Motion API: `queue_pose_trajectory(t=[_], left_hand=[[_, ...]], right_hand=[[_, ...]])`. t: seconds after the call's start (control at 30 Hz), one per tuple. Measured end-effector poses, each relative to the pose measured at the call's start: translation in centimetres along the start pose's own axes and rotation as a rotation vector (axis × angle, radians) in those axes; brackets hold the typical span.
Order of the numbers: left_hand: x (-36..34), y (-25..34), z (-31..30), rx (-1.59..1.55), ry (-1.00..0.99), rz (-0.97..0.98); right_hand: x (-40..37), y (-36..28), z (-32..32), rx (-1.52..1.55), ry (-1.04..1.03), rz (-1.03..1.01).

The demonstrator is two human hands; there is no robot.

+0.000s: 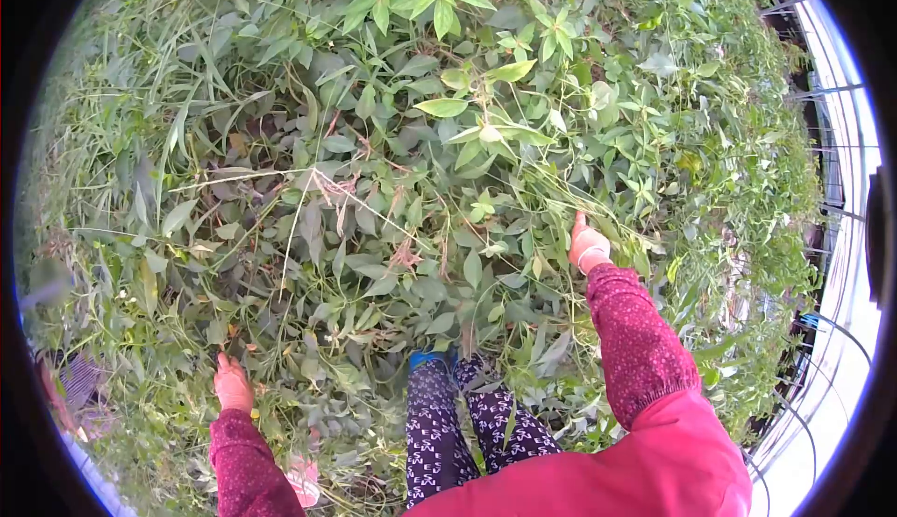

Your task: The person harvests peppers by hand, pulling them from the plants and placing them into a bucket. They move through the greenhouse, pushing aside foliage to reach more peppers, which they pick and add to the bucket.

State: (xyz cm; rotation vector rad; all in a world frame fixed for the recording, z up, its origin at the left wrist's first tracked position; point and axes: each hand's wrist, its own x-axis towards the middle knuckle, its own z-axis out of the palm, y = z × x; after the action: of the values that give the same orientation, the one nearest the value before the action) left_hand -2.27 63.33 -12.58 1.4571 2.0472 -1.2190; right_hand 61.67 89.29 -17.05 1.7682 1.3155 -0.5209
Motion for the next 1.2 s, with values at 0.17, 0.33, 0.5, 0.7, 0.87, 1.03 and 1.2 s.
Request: queue_pose_trajectory(t=[0.17,0.33,0.5,0.7,0.87,1.03,1.2], left_hand=[[0.2,-0.1,0.4,-0.078,0.057,0.057],[-0.4,0.5,-1.3,-0.124,0.056,0.107],[-0.9,0.6,-2.1,-0.228,0.012,0.136],[0.0,0.7,0.4,-0.263,0.135,0.282],[-4.2,0.8,-4.5,-0.47,0.126,0.183],[-4.5,0.9,-3.1,-0.413,0.083,0.204],[-5.3,2.1,-0.4,-0.331,0.145,0.332]], right_hand=[[0.7,1.1,-1.7,-0.009,0.091,-0.004],[-2.4,0.5,-1.3,-0.049,0.025,-0.149],[-7.3,-0.8,0.5,-0.068,-0.107,-0.154],[-13.2,-1.0,2.7,0.121,-0.1,-0.236],[-18.8,-0.2,2.8,0.308,-0.086,-0.254],[-20.5,1.4,3.5,0.334,-0.116,-0.229],[-20.1,4.0,5.2,0.796,-0.009,-0.324]])
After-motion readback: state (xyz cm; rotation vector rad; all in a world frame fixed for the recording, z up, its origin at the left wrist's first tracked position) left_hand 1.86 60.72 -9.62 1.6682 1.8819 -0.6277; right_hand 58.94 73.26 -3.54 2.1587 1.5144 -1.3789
